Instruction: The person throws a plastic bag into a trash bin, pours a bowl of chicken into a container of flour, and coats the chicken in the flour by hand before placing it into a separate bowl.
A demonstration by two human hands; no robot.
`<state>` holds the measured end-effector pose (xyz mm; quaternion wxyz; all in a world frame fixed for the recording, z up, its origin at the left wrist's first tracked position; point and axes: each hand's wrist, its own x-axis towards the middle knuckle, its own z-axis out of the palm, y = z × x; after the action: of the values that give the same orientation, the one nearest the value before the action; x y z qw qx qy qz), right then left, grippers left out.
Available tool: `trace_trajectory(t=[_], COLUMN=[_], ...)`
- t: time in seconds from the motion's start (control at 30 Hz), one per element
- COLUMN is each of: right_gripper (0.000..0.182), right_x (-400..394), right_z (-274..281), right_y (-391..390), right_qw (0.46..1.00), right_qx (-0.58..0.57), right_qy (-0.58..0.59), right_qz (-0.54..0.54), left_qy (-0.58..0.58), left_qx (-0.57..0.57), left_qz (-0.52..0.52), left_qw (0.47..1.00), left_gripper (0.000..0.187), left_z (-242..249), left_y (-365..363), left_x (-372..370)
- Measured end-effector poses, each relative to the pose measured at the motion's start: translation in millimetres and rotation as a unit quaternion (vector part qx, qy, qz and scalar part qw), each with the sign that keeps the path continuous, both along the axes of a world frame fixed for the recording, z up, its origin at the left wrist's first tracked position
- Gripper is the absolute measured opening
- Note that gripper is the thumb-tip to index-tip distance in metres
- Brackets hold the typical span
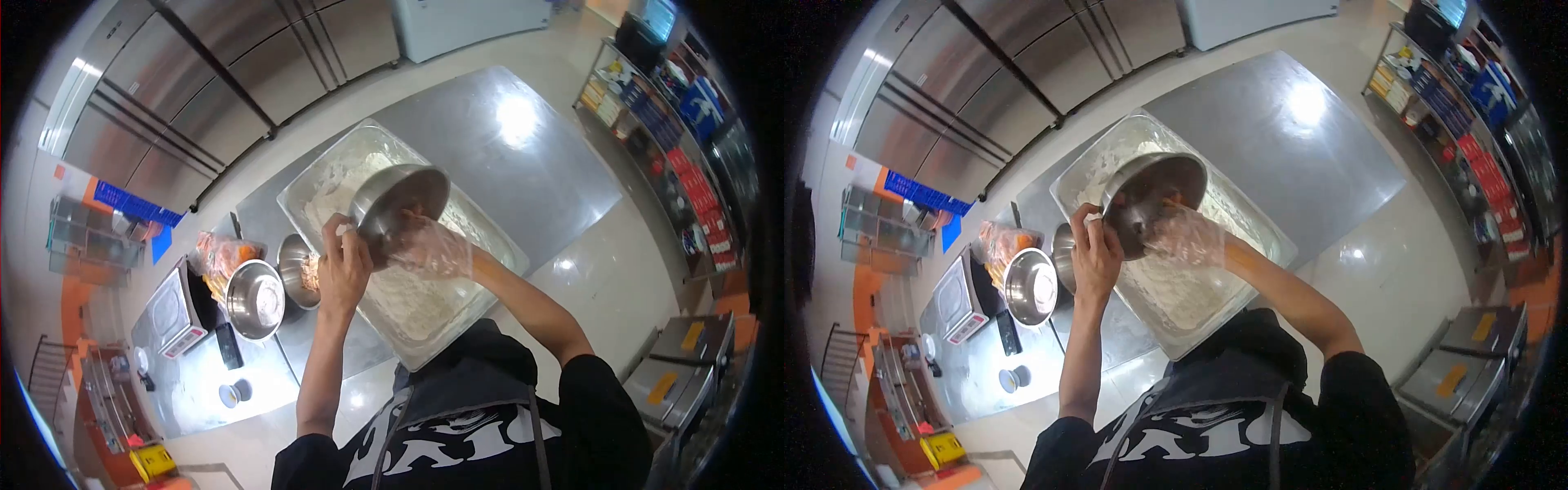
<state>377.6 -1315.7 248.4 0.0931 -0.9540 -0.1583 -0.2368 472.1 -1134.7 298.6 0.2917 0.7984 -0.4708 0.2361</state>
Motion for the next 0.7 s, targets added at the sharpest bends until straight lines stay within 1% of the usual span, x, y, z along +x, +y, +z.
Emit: trace_trajectory(t=[0.03, 0.07, 0.1, 0.13, 0.17, 0.2, 0.23, 0.27, 0.3, 0.33, 0.37, 0.4, 0.43, 0.47, 0.5, 0.53, 0.57, 0.6, 0.63, 0.67, 0.7], right_gripper=[0.038, 0.036, 0.036, 0.035, 0.035, 0.035, 0.035, 0.036, 0.036, 0.035, 0.034, 0.033, 0.038, 0.038, 0.041, 0.045, 0.045, 0.045, 0.041, 0.038, 0.038], right_x=[-10.0, -11.9, -5.1, 3.0, 5.9, 6.0, 8.9, 12.8, 18.8, 24.9, 29.2, 32.0, 22.9, 15.9, 7.7, 4.5, 14.9, 13.3, 11.4, 10.8, 10.8], right_z=[19.1, 24.8, 22.5, 19.2, 13.1, 3.2, -10.0, -22.5, -41.2, -68.7, -94.9, -107.2, -89.1, -70.7, -37.4, -20.4, -15.9, -20.6, -31.4, -43.4, -62.8], right_y=[-11.5, -19.9, -26.1, -33.5, -36.2, -37.8, -42.6, -46.4, -46.1, -40.4, -31.9, -26.7, -31.2, -35.8, -41.6, -44.7, -40.1, -38.8, -34.7, -29.4, -25.1], right_qw=[0.999, 0.995, 0.994, 0.994, 0.982, 0.980, 0.972, 0.949, 0.949, 0.921, 0.868, 0.791, 0.763, 0.760, 0.885, 0.966, 0.998, 0.998, 0.997, 0.983, 0.982], right_qx=[0.028, 0.058, 0.065, 0.100, 0.134, 0.143, 0.127, 0.106, 0.104, 0.254, 0.399, 0.533, 0.568, 0.570, 0.409, 0.228, 0.060, 0.060, -0.050, -0.159, -0.160], right_qy=[-0.025, -0.048, -0.047, 0.034, 0.118, 0.123, 0.196, 0.264, 0.261, 0.231, 0.198, 0.162, 0.217, 0.219, 0.170, 0.111, -0.017, -0.018, -0.053, -0.090, -0.094], right_qz=[0.033, 0.065, 0.077, 0.005, -0.069, -0.062, 0.039, 0.139, 0.142, 0.182, 0.219, 0.252, 0.222, 0.225, 0.144, 0.055, -0.016, -0.016, -0.016, -0.016, -0.016], left_qy=[0.003, 0.007, -0.015, -0.011, -0.040, -0.072, -0.053, -0.056, -0.059, -0.062, -0.035, -0.036, -0.070, -0.103, -0.101, -0.089, -0.077, -0.078, -0.076, -0.075, -0.079], left_qx=[0.008, 0.018, -0.002, 0.007, 0.005, 0.002, 0.000, 0.003, 0.004, 0.005, 0.013, 0.015, 0.004, -0.007, -0.005, 0.005, 0.015, 0.015, 0.028, 0.041, 0.039], left_qz=[0.002, 0.004, -0.004, 0.006, -0.006, -0.022, -0.007, -0.005, 0.018, 0.042, 0.041, 0.047, 0.041, 0.034, 0.037, 0.034, 0.029, 0.030, 0.036, 0.042, 0.043], left_qw=[1.000, 1.000, 1.000, 1.000, 0.999, 0.997, 0.999, 0.998, 0.998, 0.997, 0.998, 0.998, 0.997, 0.994, 0.994, 0.995, 0.996, 0.996, 0.996, 0.995, 0.995], left_gripper=[0.019, 0.019, 0.019, 0.019, 0.019, 0.019, 0.020, 0.020, 0.020, 0.020, 0.021, 0.021, 0.021, 0.022, 0.022, 0.022, 0.023, 0.023, 0.023, 0.022, 0.022], left_z=[-1.0, -2.7, -8.0, -8.6, -7.8, -7.6, -10.6, -12.2, -13.1, -12.7, -10.9, -11.1, -12.3, -13.7, -12.7, -9.9, -8.3, -8.7, -9.2, -9.4, -10.6], left_y=[-0.8, -1.4, -4.4, -7.6, -10.0, -11.1, -12.0, -12.3, -12.2, -11.5, -9.2, -7.7, -6.0, -5.4, -6.1, -7.1, -7.7, -8.9, -10.1, -10.7, -9.4], left_x=[-1.6, -4.8, -6.8, -10.1, -14.0, -18.1, -21.0, -21.4, -20.1, -18.1, -16.1, -14.2, -12.0, -11.5, -13.5, -17.0, -20.1, -21.5, -22.6, -22.5, -21.9])
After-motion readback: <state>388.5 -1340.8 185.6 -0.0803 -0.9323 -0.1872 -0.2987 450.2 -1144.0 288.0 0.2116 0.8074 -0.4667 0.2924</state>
